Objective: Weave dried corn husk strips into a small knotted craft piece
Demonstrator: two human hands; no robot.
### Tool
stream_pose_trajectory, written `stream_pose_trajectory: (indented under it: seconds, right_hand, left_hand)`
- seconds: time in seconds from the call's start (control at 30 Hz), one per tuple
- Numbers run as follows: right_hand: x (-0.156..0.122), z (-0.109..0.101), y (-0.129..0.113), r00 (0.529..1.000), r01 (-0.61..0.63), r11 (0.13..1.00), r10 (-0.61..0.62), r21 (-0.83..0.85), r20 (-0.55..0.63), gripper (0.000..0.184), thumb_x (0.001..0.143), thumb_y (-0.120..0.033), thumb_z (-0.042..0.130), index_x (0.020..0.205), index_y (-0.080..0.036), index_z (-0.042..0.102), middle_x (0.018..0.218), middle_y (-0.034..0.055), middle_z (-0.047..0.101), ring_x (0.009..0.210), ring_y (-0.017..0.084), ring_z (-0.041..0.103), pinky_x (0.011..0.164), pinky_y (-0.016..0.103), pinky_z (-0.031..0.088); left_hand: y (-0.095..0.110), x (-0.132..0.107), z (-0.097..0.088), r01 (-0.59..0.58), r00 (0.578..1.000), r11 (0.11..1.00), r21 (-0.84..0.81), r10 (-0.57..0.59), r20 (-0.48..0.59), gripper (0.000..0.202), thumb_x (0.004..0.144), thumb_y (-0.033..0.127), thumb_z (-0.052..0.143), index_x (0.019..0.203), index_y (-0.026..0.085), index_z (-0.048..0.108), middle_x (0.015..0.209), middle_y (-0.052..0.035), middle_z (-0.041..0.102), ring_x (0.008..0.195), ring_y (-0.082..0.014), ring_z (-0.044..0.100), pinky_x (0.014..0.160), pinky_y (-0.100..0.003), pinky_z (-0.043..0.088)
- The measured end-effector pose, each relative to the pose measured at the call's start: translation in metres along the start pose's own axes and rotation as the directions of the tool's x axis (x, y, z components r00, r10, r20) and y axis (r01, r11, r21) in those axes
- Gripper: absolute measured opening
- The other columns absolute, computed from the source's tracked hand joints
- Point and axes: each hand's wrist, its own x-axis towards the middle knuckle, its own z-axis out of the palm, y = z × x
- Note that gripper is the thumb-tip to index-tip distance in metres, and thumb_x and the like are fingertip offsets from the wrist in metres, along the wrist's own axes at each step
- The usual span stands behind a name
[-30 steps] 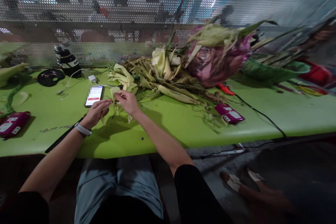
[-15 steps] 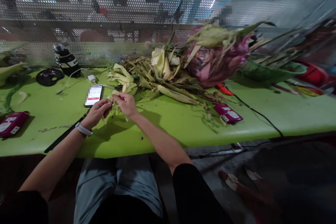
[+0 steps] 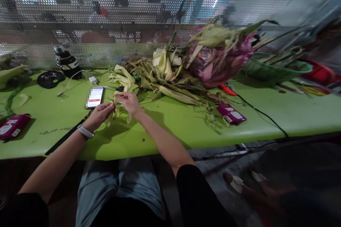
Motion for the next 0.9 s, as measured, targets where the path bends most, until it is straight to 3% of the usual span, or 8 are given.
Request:
stream_pose_trajectory:
  seconds: [0.17, 0.3, 0.43, 0.5, 0.6, 0.77, 0.9]
  right_hand:
    - [0.003, -0.005, 0.001, 0.989, -0.035, 0.999, 0.038, -0.026, 0.144, 0.039, 0.064, -0.05, 0.077, 0.081, -0.015, 0.071, 0.075, 0.0008, 0.067, 0.068, 0.011, 0.055, 0.067, 0.025, 0.045]
    - [0.001, -0.005, 0.0, 0.984, -0.005, 0.998, 0.015, -0.061, 0.177, 0.039, 0.067, -0.052, 0.075, 0.078, -0.015, 0.068, 0.074, 0.001, 0.064, 0.069, 0.011, 0.054, 0.067, 0.026, 0.045]
    - [-0.003, -0.007, -0.004, 0.988, 0.02, 0.968, 0.02, -0.249, 0.154, 0.041, 0.076, -0.056, 0.066, 0.075, -0.015, 0.065, 0.059, -0.0028, 0.05, 0.055, 0.009, 0.042, 0.054, 0.025, 0.034]
    - [-0.006, -0.01, -0.007, 0.991, 0.035, 0.943, 0.01, -0.331, 0.131, 0.039, 0.08, -0.055, 0.062, 0.077, -0.016, 0.062, 0.055, -0.0047, 0.045, 0.05, 0.008, 0.037, 0.051, 0.025, 0.03]
    - [-0.01, -0.011, -0.012, 0.985, 0.152, 0.88, -0.099, -0.451, 0.139, 0.03, 0.081, -0.047, 0.063, 0.086, -0.018, 0.058, 0.062, -0.0044, 0.051, 0.055, 0.01, 0.043, 0.055, 0.024, 0.034]
    - [-0.017, -0.006, -0.012, 0.935, 0.347, 0.683, -0.197, -0.643, 0.295, 0.026, 0.08, -0.041, 0.064, 0.09, -0.017, 0.062, 0.085, 0.0023, 0.066, 0.073, 0.014, 0.057, 0.069, 0.026, 0.041]
    - [-0.015, -0.004, -0.005, 0.922, 0.362, 0.718, -0.182, -0.594, 0.341, 0.026, 0.084, -0.039, 0.059, 0.087, -0.015, 0.068, 0.083, 0.0044, 0.07, 0.074, 0.014, 0.06, 0.07, 0.025, 0.043]
  left_hand:
    - [-0.003, 0.003, -0.006, 0.067, 0.997, 0.99, -0.128, -0.062, 0.045, 0.046, 0.084, 0.061, 0.058, 0.081, 0.015, 0.064, 0.058, -0.0009, 0.06, 0.049, -0.0094, 0.05, 0.048, -0.022, 0.037]
    - [-0.003, 0.004, -0.01, 0.111, 0.993, 0.981, -0.162, -0.103, 0.057, 0.039, 0.075, 0.051, 0.074, 0.08, 0.013, 0.067, 0.059, 0.0004, 0.057, 0.049, -0.0076, 0.048, 0.047, -0.021, 0.034]
    - [0.0, 0.002, -0.009, 0.059, 0.997, 0.981, -0.187, -0.049, 0.054, 0.035, 0.07, 0.046, 0.08, 0.073, 0.014, 0.065, 0.056, 0.0026, 0.054, 0.047, -0.0053, 0.044, 0.045, -0.019, 0.029]
    - [0.001, 0.002, -0.009, 0.037, 0.999, 0.978, -0.205, -0.034, 0.015, 0.033, 0.072, 0.045, 0.079, 0.074, 0.014, 0.065, 0.057, 0.0024, 0.056, 0.048, -0.0054, 0.045, 0.046, -0.019, 0.029]
    - [0.0, 0.003, -0.011, 0.005, 0.994, 0.977, -0.211, -0.028, -0.109, 0.029, 0.07, 0.041, 0.081, 0.075, 0.015, 0.068, 0.064, 0.0012, 0.06, 0.055, -0.0059, 0.051, 0.049, -0.018, 0.032]
    - [-0.001, 0.005, -0.011, -0.053, 0.974, 0.974, -0.222, 0.002, -0.227, 0.028, 0.066, 0.039, 0.083, 0.073, 0.016, 0.069, 0.07, 0.0007, 0.063, 0.059, -0.0066, 0.051, 0.052, -0.019, 0.034]
    - [-0.001, 0.005, -0.007, -0.117, 0.958, 0.983, -0.144, 0.073, -0.276, 0.033, 0.067, 0.045, 0.082, 0.067, 0.015, 0.068, 0.053, 0.0046, 0.049, 0.047, -0.0046, 0.032, 0.045, -0.022, 0.019]
